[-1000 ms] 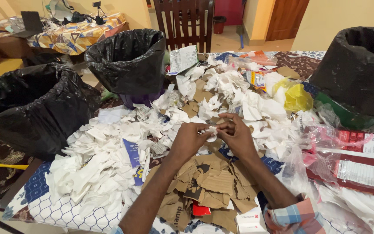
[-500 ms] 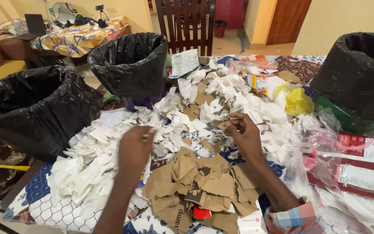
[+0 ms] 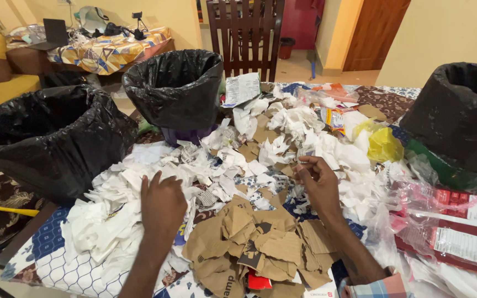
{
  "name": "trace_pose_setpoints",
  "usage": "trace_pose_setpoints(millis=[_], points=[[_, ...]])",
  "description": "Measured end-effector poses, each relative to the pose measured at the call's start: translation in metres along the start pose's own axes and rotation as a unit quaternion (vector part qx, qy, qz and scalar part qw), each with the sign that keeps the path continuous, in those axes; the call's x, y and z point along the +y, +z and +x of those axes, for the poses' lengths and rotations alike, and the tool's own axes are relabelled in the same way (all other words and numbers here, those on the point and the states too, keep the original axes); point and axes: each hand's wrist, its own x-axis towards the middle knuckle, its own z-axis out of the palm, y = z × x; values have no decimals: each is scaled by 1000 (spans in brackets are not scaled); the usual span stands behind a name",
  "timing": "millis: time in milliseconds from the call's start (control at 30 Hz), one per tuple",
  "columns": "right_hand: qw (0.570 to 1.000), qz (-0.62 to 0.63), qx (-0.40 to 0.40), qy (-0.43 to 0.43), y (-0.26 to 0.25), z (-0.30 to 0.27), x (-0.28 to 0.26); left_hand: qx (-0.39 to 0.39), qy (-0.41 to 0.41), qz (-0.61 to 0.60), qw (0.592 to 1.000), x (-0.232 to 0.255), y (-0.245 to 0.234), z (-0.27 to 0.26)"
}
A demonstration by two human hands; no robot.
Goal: The person sorts mixed waste on a table, separating cardboard pieces from white paper and plastic packaging. The hands pick up items, tear or fold cardboard, and place them into distinct piles on the table.
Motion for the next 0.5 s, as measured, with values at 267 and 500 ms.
trace_pose_setpoints(millis=[267,500], points=[[999,-7,-42,-6,0,11,-15,113,62,-223,966,52,-10,-66],[986,-125,-105,-24,1,45,-48,12,11,-358,933,54,-2,-100]])
